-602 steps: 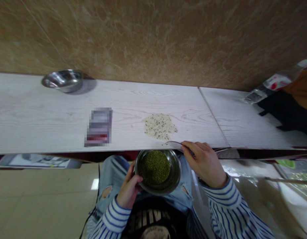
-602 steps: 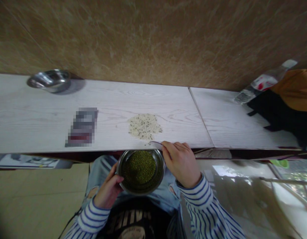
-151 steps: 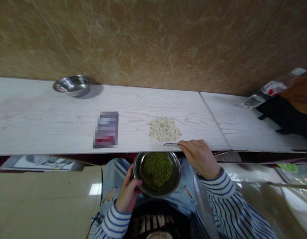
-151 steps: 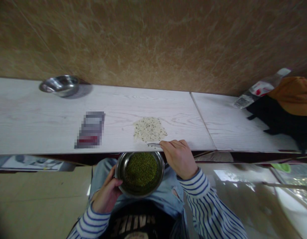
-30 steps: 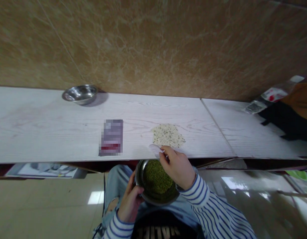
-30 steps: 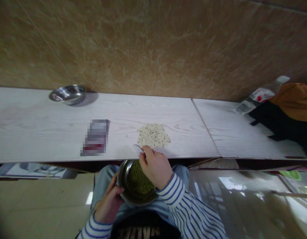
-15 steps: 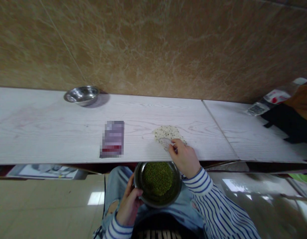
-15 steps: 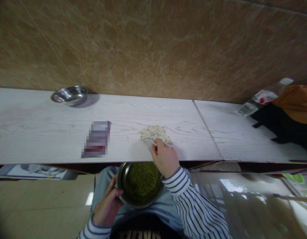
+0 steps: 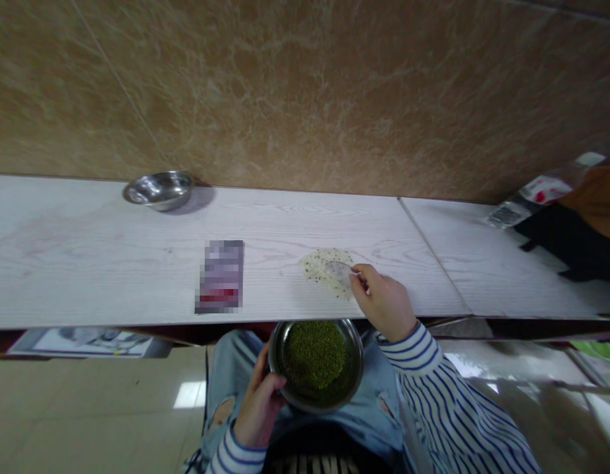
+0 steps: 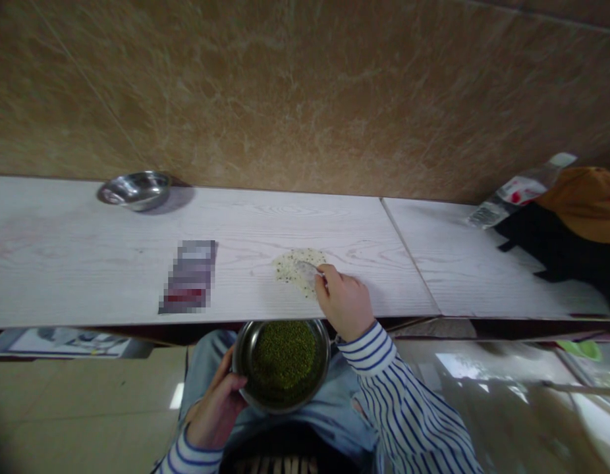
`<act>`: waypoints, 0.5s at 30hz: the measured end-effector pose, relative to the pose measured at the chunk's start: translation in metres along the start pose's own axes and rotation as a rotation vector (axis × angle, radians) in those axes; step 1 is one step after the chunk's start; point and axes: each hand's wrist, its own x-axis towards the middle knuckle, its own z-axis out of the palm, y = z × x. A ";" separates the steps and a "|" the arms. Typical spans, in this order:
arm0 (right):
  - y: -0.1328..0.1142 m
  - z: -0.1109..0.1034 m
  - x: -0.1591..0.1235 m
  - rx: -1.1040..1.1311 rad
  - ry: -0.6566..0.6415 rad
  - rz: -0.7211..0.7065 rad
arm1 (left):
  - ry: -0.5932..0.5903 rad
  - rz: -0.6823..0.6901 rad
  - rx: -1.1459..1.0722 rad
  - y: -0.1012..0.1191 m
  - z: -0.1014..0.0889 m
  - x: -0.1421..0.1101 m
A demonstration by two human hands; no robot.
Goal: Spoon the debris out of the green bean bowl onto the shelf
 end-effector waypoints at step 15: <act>-0.020 0.012 0.030 -0.201 -0.064 -0.277 | -0.017 0.005 -0.020 0.004 -0.003 -0.004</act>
